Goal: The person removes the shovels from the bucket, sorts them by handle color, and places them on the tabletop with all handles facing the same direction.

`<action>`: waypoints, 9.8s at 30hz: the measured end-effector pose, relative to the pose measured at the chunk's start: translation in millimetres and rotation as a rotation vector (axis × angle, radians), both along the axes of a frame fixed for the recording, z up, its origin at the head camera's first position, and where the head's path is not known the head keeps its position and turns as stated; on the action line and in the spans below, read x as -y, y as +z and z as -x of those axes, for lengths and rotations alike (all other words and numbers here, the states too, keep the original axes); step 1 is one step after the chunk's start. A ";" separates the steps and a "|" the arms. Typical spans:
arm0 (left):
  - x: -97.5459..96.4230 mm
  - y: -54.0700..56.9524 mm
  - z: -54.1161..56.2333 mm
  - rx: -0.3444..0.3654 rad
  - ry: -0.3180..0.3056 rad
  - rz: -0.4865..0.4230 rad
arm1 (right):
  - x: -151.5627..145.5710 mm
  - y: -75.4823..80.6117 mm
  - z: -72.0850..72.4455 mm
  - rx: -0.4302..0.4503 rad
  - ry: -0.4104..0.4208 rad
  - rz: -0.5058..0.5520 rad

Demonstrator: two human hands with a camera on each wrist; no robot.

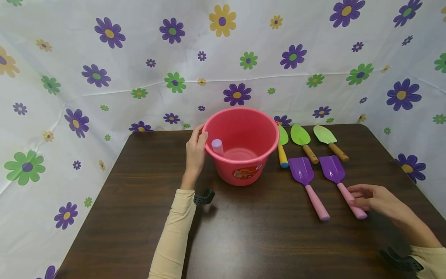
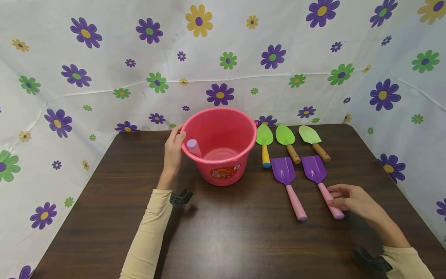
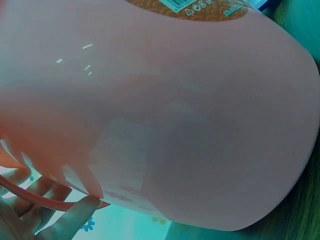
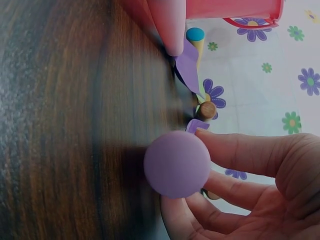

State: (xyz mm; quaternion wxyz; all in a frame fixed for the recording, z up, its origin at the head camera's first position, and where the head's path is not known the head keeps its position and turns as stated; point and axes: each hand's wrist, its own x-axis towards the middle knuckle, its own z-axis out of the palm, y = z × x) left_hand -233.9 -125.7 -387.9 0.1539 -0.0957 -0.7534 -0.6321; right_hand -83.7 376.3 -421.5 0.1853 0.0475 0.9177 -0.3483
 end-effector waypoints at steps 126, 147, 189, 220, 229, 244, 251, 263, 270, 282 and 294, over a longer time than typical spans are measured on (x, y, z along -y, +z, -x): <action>-0.6 -1.1 -1.8 -0.003 0.025 -0.012 | 229.2 137.0 75.2 -0.391 0.153 0.301; -1.8 -0.7 -0.2 -0.005 0.011 -0.001 | 260.0 128.0 95.4 -0.397 0.261 0.349; -0.2 0.5 -1.6 0.011 0.000 -0.005 | 312.6 125.1 127.8 -0.064 0.356 0.327; -0.4 0.9 -0.5 0.000 0.002 0.000 | 310.8 126.4 133.5 -0.018 0.430 0.348; -1.1 1.3 -0.2 0.007 0.003 0.005 | 312.2 126.3 132.2 -0.044 0.432 0.258; -0.5 2.2 1.3 0.011 0.002 0.009 | 298.0 80.8 173.4 -0.004 0.515 0.268; -0.9 2.7 1.1 0.008 0.004 0.010 | 300.7 105.4 154.1 -0.013 0.514 0.341; -1.3 2.8 0.9 0.002 0.004 0.004 | 304.6 112.3 147.4 0.008 0.501 0.333; -1.0 2.4 1.2 0.005 -0.001 -0.002 | 304.9 110.3 150.4 0.020 0.539 0.320; -3.0 1.3 -0.9 0.018 -0.007 -0.012 | 301.6 123.0 138.2 0.009 0.497 0.330; -3.6 2.6 0.6 0.011 0.000 -0.005 | 290.1 127.6 132.7 -0.162 0.532 0.270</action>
